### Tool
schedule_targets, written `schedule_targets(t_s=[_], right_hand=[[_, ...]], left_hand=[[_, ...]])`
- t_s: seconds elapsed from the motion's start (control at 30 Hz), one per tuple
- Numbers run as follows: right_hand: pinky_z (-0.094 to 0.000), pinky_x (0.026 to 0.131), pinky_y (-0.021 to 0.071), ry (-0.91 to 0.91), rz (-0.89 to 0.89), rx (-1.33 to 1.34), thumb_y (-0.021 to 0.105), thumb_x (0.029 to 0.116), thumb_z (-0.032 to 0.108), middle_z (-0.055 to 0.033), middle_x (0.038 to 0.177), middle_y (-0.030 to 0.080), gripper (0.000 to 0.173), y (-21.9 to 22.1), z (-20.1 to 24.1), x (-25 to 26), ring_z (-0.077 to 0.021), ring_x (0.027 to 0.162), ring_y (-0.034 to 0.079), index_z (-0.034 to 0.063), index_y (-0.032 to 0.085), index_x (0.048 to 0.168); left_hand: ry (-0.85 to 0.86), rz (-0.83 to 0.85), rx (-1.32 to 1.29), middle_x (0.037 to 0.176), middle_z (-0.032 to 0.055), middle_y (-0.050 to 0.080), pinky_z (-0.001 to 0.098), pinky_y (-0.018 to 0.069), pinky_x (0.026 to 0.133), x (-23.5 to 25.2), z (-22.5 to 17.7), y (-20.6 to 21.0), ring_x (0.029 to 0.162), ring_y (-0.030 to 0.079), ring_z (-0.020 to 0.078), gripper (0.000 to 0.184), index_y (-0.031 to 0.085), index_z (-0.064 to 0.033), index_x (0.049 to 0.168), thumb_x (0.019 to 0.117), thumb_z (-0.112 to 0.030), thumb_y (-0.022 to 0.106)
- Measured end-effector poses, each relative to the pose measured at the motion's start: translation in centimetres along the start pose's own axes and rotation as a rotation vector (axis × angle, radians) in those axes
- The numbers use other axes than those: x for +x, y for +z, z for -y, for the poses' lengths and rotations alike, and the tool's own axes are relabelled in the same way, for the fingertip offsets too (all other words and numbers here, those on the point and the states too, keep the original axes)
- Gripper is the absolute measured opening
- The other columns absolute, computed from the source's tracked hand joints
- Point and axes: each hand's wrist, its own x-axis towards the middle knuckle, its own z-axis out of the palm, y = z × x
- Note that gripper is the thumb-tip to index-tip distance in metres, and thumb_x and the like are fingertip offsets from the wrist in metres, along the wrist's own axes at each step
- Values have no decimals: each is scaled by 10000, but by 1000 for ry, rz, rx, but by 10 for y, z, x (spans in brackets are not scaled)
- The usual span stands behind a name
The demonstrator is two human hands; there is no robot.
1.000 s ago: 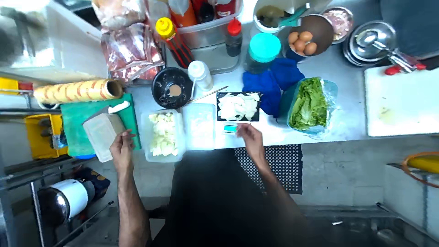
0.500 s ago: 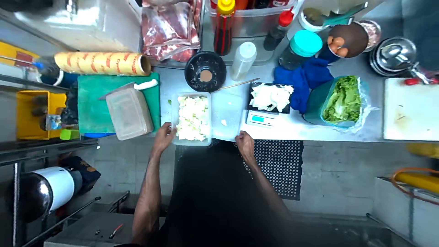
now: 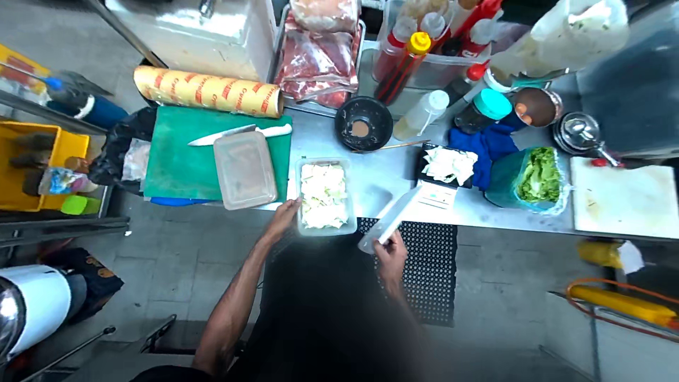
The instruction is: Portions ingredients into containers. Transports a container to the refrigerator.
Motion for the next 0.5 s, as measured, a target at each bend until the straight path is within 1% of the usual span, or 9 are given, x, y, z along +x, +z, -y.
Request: schedule_targets(t_s=[0.07,0.13,0.2,0.27,0.3,0.37,0.4,0.43,0.5], right_hand=[[-354,631,530,-174,96,-324,748,821,301,-74,813,602,260,33,24,1,-176,732,604,63,647,791],[-440,711,574,-297,237,-539,705,856,383,-110,853,642,322,72,34,6,-264,824,660,61,693,847],[-471,824,565,-293,435,-695,649,910,435,-142,966,673,382,106,40,10,-313,961,667,62,724,949],[-491,914,535,-248,626,-762,633,947,471,-175,1081,679,438,126,44,16,-347,1072,646,57,733,1046],[-485,937,535,-236,691,-759,619,964,491,-172,1119,676,455,129,45,20,-341,1101,640,68,732,1087],[-453,931,549,-209,760,-687,593,975,546,-128,1106,683,493,125,48,28,-287,1069,654,98,728,1133],[-448,910,561,-172,776,-624,605,975,544,-111,1076,693,491,118,52,33,-260,1019,671,99,729,1141],[-451,873,578,-135,759,-561,624,974,520,-108,1053,703,474,108,54,38,-241,959,689,91,727,1145],[-460,842,591,-150,565,-508,652,973,455,-139,1054,702,448,89,49,48,-255,925,693,66,707,1189]], left_hand=[[-58,3,-15,964,146,681,440,606,702,-2,-6,6,810,693,240,647,613,-28,1243,1075,-587,335],[-82,2,-34,942,146,667,460,608,708,-3,-11,9,799,689,251,747,620,-14,1197,1058,-650,253],[-85,-8,-38,942,144,642,470,602,716,-4,-10,12,804,675,258,785,612,-16,1181,1042,-683,224],[-71,-52,10,975,166,642,472,599,725,-4,-7,16,817,670,270,743,609,-20,1229,1044,-668,296],[-47,-90,66,1013,186,684,483,609,751,-4,-5,18,844,699,280,698,623,-32,1270,1034,-648,397],[12,-180,193,1013,165,727,509,593,839,-4,-6,23,895,720,274,639,663,-50,1236,968,-625,585],[23,-220,241,1023,162,731,535,576,884,-5,-9,28,934,720,283,639,671,-52,1227,954,-626,606],[21,-248,293,1051,172,731,560,563,919,-8,-13,31,983,718,304,657,662,-53,1253,953,-634,598],[-9,-244,389,1170,225,702,603,519,994,-15,-21,32,1108,686,367,762,539,-45,1424,957,-646,579]])
